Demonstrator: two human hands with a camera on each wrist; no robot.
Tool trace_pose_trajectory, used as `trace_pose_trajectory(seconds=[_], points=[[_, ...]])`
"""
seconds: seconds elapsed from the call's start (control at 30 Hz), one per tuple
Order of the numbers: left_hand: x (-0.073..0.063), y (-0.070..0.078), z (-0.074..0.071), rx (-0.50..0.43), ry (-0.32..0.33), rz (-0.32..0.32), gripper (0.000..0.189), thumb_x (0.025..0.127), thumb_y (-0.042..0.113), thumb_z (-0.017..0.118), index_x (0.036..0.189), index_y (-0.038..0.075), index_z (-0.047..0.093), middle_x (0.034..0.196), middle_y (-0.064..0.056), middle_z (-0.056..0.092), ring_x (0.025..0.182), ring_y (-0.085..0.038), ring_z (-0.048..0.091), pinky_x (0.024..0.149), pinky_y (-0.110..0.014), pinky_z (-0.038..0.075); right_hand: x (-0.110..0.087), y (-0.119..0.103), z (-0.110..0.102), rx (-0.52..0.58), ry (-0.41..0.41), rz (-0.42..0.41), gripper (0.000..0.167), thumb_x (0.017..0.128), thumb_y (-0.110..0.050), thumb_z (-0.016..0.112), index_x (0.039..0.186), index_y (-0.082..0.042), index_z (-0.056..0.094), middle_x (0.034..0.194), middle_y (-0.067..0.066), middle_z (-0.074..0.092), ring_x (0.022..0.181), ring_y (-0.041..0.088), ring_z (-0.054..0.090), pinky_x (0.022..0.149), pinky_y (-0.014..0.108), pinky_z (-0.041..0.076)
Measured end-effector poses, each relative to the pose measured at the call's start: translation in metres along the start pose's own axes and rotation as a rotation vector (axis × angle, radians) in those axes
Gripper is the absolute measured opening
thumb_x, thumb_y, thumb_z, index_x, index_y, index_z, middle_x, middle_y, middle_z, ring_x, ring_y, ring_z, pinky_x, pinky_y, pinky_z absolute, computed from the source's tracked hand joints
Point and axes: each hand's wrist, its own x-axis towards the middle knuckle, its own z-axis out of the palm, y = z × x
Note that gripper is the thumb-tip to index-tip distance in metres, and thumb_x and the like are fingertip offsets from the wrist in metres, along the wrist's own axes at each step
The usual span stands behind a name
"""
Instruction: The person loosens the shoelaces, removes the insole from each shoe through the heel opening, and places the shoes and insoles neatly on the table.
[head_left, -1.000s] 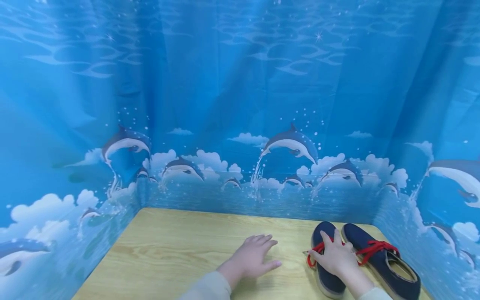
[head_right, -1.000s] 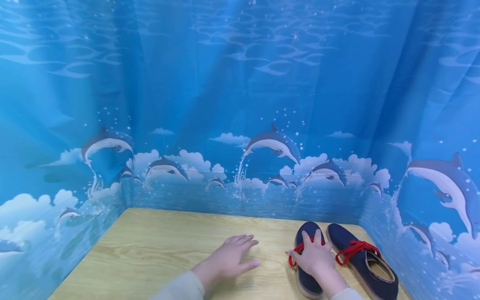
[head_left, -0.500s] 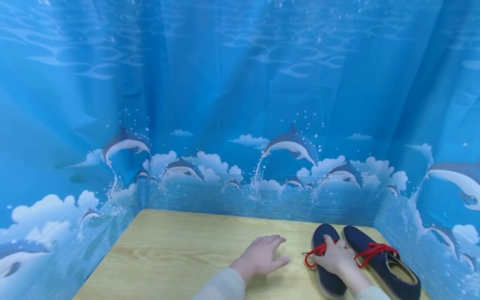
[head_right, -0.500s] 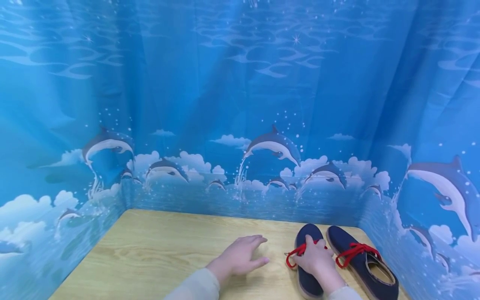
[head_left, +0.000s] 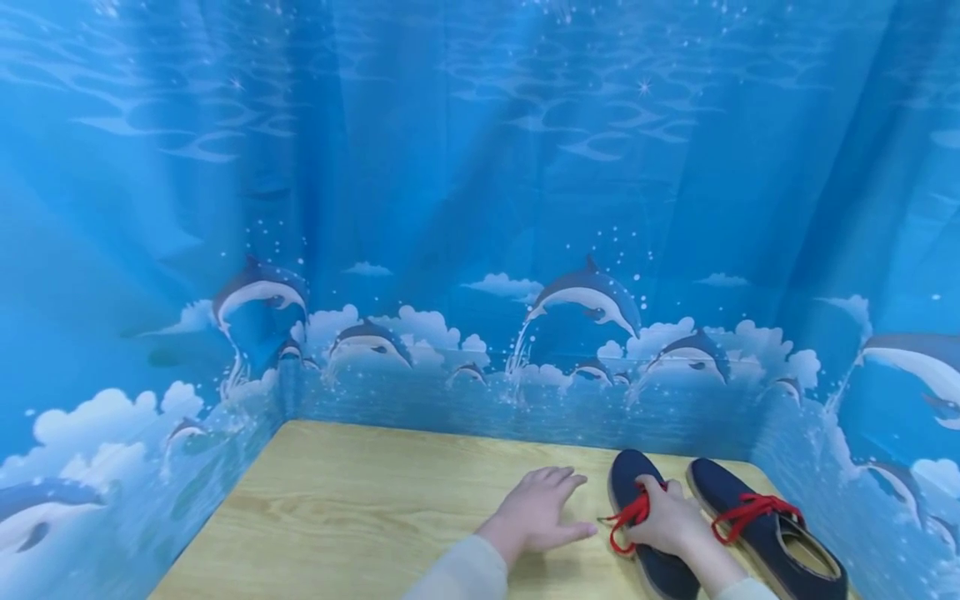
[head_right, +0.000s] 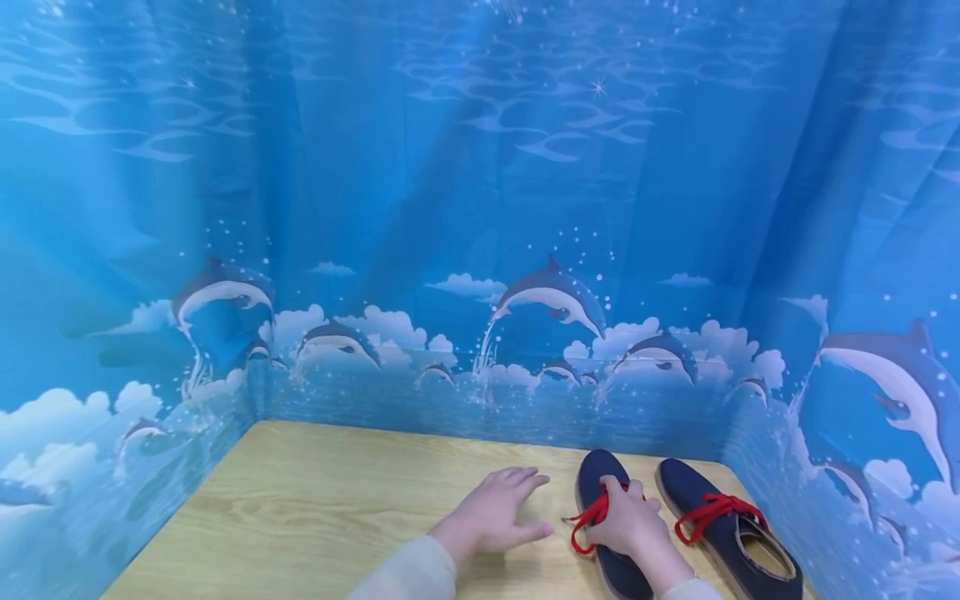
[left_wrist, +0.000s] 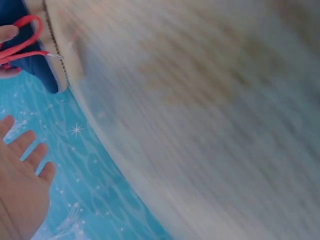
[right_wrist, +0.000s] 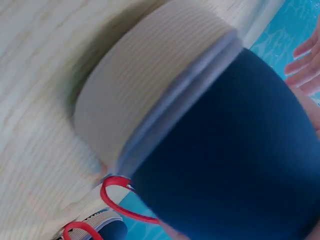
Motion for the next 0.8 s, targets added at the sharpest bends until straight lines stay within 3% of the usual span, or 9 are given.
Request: trace_pose_trajectory(seconds=[0.23,0.43,0.67,0.8], points=[[0.005,0.000,0.007,0.043,-0.037,0.022,0.083,0.091,0.079,0.037,0.158,0.031,0.031,0.161,0.004,0.032,0.146,-0.020,0.033,0.119,-0.041,0.028,-0.002,-0.003,0.001,0.038,0.002,-0.113,0.086,0.053,-0.016,0.086,0.134,-0.012,0.056,0.132,0.034,0.043,0.103,0.054,0.046,0.069,0.056,0.049],[0.010,-0.001,0.011,0.090,-0.032,0.017,0.088,0.088,0.082,0.038,0.159,0.032,0.028,0.162,0.002,0.030,0.147,-0.022,0.032,0.119,-0.042,0.028,-0.002,-0.003,-0.003,0.065,-0.068,-0.180,0.087,0.052,-0.005,0.087,0.132,-0.017,0.057,0.137,0.028,0.044,0.108,0.050,0.046,0.075,0.057,0.049],[0.018,0.001,0.004,0.019,-0.133,-0.013,0.090,0.085,0.085,0.039,0.159,0.038,0.023,0.164,0.008,0.023,0.151,-0.017,0.021,0.121,-0.042,0.025,-0.003,-0.001,0.000,0.095,-0.121,-0.287,0.087,0.053,-0.004,0.089,0.132,-0.021,0.057,0.141,0.021,0.042,0.110,0.043,0.046,0.074,0.053,0.049],[0.019,-0.004,0.009,-0.006,-0.156,-0.034,0.092,0.082,0.087,0.041,0.159,0.037,0.026,0.164,0.008,0.024,0.151,-0.017,0.022,0.121,-0.043,0.025,-0.004,0.003,0.000,0.107,-0.168,-0.416,0.084,0.056,-0.008,0.089,0.132,-0.022,0.056,0.140,0.019,0.044,0.111,0.041,0.047,0.076,0.053,0.049]])
